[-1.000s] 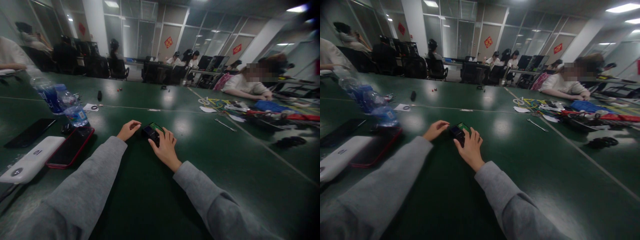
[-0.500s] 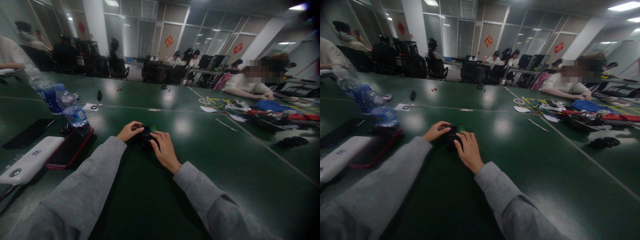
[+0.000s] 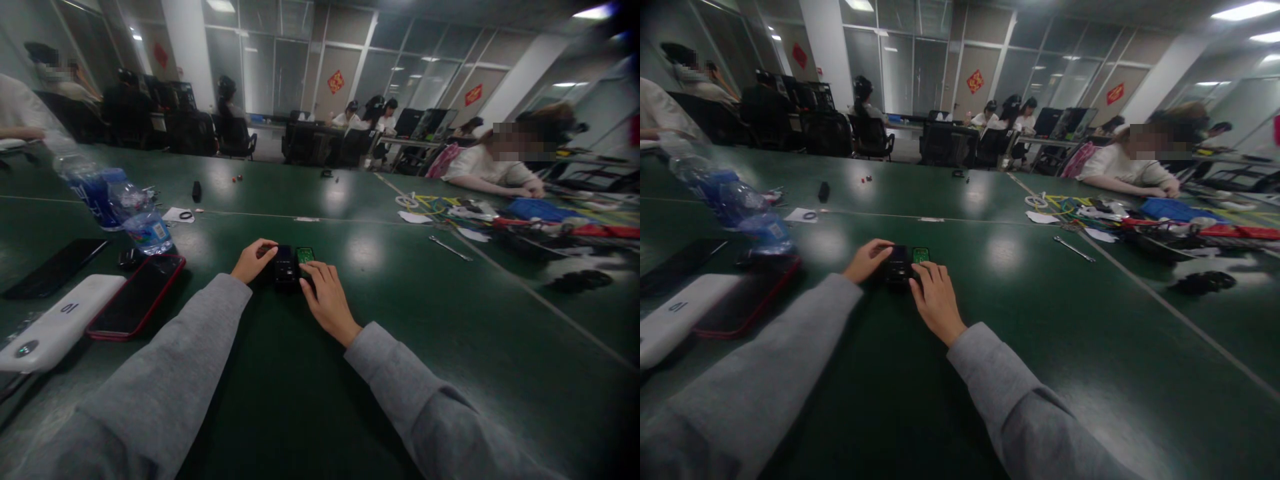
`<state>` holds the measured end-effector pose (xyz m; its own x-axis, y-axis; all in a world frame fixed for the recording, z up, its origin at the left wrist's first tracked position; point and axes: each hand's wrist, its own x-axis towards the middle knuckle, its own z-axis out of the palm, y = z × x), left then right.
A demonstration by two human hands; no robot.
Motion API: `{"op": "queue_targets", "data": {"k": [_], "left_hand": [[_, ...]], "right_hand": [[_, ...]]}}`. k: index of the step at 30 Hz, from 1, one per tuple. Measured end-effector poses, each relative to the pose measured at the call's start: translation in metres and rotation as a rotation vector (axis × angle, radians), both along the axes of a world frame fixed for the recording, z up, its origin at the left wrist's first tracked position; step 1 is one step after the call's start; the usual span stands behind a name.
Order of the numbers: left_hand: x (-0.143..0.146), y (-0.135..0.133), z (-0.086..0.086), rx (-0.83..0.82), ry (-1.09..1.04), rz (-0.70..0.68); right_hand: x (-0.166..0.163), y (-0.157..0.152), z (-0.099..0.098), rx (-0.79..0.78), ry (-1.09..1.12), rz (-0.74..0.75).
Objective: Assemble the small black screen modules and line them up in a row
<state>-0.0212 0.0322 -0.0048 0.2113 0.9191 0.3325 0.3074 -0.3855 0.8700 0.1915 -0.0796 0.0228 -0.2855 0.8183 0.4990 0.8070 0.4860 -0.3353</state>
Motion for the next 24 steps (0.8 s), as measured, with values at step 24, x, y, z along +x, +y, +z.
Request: {"op": "queue_targets", "data": {"k": [24], "left_hand": [[-0.0003, 0.0029, -0.0017, -0.006, -0.018, -0.095]], "right_hand": [[-0.0029, -0.0032, -0.0002, 0.007, -0.23, -0.01]]}}
